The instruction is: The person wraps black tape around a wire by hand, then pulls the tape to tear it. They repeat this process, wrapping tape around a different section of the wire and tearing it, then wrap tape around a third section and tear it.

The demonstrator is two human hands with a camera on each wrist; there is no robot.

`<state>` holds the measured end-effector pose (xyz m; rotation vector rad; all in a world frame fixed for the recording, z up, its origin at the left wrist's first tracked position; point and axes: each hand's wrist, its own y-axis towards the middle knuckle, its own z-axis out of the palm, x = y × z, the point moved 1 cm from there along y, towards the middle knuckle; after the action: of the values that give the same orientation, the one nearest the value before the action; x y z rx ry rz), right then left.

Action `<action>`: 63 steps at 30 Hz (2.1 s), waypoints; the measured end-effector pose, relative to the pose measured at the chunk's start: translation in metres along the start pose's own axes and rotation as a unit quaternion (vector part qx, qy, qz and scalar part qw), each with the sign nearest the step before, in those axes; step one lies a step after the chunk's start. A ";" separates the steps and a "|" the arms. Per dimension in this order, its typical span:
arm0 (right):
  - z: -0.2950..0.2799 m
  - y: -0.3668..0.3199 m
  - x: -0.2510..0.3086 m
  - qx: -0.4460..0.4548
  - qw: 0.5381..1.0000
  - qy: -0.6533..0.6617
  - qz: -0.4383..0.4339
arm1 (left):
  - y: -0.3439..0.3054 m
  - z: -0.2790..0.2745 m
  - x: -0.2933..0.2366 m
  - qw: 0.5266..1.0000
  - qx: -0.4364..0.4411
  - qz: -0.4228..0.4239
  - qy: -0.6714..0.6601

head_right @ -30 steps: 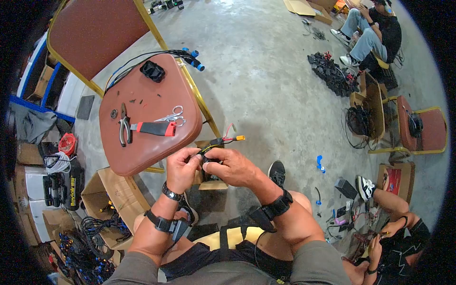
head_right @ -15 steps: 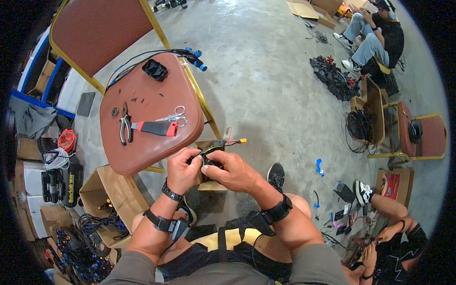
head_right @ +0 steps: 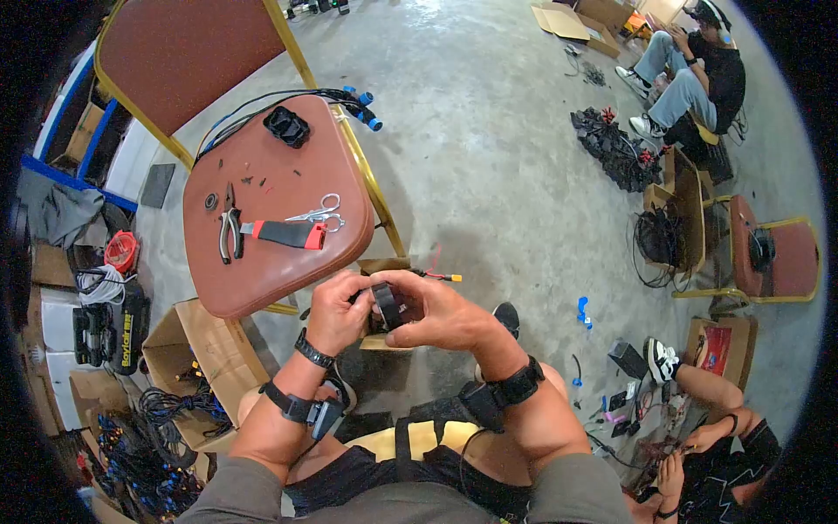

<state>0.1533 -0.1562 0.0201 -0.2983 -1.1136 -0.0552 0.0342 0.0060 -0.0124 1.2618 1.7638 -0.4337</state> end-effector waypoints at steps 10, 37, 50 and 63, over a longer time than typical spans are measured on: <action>-0.023 0.000 0.016 -0.069 0.958 -0.276 0.035 | -0.002 -0.001 -0.011 0.986 0.128 0.095 0.039; -0.034 0.021 -0.006 -0.154 0.978 -0.113 0.089 | -0.007 -0.003 -0.023 0.977 0.103 0.177 0.051; -0.045 0.025 -0.019 -0.162 0.931 -0.282 0.162 | -0.011 0.002 -0.025 0.981 0.114 0.139 0.079; -0.008 0.005 0.019 -0.177 0.932 -0.316 -0.023 | -0.017 0.009 0.004 0.991 0.059 -0.116 -0.016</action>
<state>0.1694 -0.1513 0.0327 -0.6415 -1.7553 -0.2149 0.0233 -0.0051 -0.0244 1.1278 1.8882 -0.6959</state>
